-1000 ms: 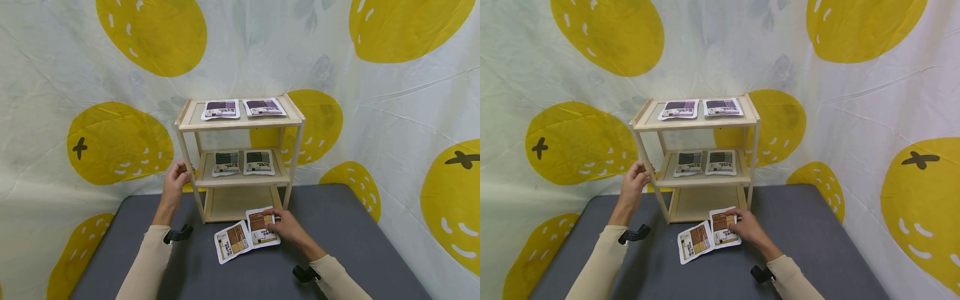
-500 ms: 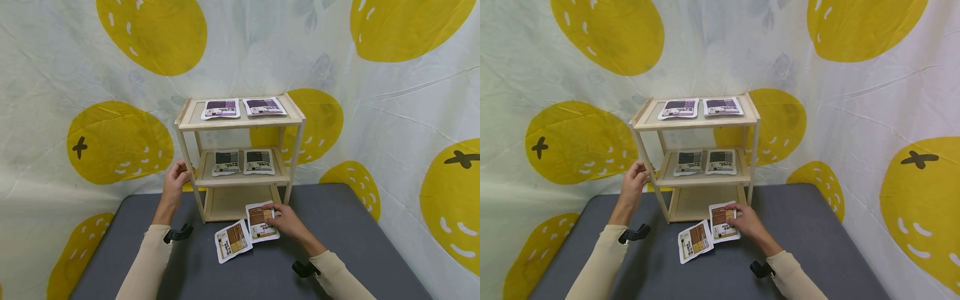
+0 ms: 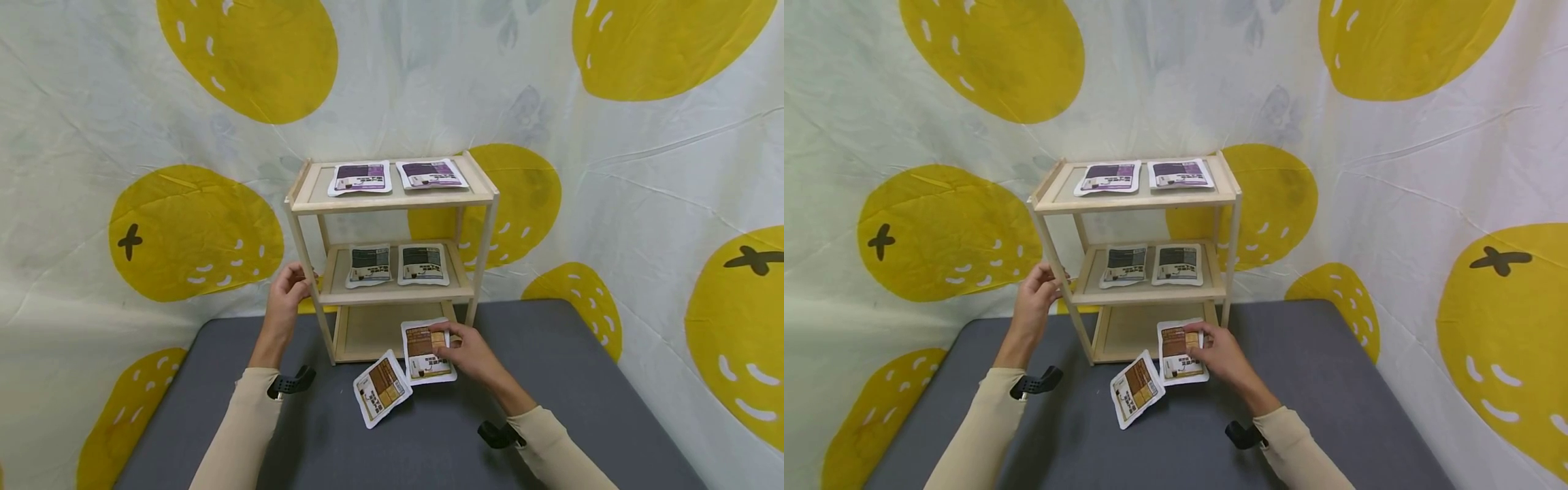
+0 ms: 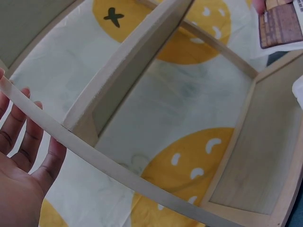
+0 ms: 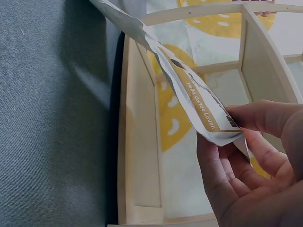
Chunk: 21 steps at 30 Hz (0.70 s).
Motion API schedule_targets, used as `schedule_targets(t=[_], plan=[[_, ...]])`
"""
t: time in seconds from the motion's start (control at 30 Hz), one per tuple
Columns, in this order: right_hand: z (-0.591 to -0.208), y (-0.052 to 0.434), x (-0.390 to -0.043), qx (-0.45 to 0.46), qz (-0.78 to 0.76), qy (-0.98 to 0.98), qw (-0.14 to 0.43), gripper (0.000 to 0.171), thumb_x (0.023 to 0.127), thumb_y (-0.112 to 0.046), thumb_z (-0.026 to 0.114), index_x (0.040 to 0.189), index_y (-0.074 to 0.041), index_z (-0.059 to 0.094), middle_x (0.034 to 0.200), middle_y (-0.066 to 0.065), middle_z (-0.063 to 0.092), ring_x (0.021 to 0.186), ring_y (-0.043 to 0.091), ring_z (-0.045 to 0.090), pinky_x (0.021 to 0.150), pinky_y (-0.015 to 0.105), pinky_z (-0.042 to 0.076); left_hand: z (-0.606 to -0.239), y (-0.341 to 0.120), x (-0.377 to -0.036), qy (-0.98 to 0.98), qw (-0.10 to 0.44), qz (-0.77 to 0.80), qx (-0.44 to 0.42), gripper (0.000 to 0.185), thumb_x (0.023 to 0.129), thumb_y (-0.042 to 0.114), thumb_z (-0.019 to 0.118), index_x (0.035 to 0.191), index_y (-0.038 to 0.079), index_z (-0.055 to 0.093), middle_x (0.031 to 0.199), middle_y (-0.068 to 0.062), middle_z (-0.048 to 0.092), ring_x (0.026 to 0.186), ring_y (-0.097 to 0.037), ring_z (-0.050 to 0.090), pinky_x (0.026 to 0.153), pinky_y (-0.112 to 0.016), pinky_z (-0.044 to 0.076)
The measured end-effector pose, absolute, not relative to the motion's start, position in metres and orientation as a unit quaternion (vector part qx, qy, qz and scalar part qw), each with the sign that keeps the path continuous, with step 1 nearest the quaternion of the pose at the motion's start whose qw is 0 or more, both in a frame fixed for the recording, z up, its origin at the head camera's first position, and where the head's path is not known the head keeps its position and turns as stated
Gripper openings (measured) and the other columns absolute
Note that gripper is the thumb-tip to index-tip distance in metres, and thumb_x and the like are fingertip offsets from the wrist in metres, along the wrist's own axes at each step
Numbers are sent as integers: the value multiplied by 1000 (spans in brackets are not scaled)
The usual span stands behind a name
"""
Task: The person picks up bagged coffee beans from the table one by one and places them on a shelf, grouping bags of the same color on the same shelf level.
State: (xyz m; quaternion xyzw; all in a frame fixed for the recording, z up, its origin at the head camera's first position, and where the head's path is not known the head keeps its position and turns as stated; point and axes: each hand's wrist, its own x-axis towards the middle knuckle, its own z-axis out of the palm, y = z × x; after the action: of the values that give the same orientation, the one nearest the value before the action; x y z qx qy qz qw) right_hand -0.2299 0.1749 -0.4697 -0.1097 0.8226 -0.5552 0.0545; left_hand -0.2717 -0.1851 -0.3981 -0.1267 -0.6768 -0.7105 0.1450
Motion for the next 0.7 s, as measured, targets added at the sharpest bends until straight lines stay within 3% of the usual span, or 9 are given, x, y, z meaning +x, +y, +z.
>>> schedule_targets(t=[0.17, 0.37, 0.5, 0.7], plan=[[-468, 178, -229, -115, -522, 843, 55, 38, 88, -2, 73, 125, -3, 68, 101, 14, 70, 62, 13, 59, 56, 26, 48, -398, -185, -271, -678, 142, -710, -123, 24, 101, 6, 49, 122, -6, 52, 111, -19, 58, 102, -30, 56, 85, -28, 53], [-463, 181, -227, -124, -479, 869, 16, 39, 85, -3, 76, 122, -11, 71, 83, 5, 67, 57, 9, 52, 50, 24, 42, -399, -186, -272, -678, 142, -710, -124, 23, 102, 6, 50, 121, -5, 52, 114, -25, 57, 103, -33, 57, 85, -29, 53], [-460, 180, -228, -125, -475, 871, 5, 39, 85, -5, 77, 123, -12, 71, 85, 5, 68, 60, 11, 54, 52, 25, 43, -399, -187, -273, -677, 143, -711, -126, 22, 102, 6, 50, 121, -5, 53, 113, -25, 58, 103, -34, 57, 84, -29, 53], [-464, 180, -231, -125, -506, 853, 32, 39, 89, -6, 75, 127, -4, 68, 94, 13, 69, 64, 13, 56, 56, 25, 46, -399, -186, -272, -678, 144, -710, -124, 22, 102, 7, 50, 120, -5, 53, 113, -26, 58, 103, -34, 58, 84, -28, 53]])
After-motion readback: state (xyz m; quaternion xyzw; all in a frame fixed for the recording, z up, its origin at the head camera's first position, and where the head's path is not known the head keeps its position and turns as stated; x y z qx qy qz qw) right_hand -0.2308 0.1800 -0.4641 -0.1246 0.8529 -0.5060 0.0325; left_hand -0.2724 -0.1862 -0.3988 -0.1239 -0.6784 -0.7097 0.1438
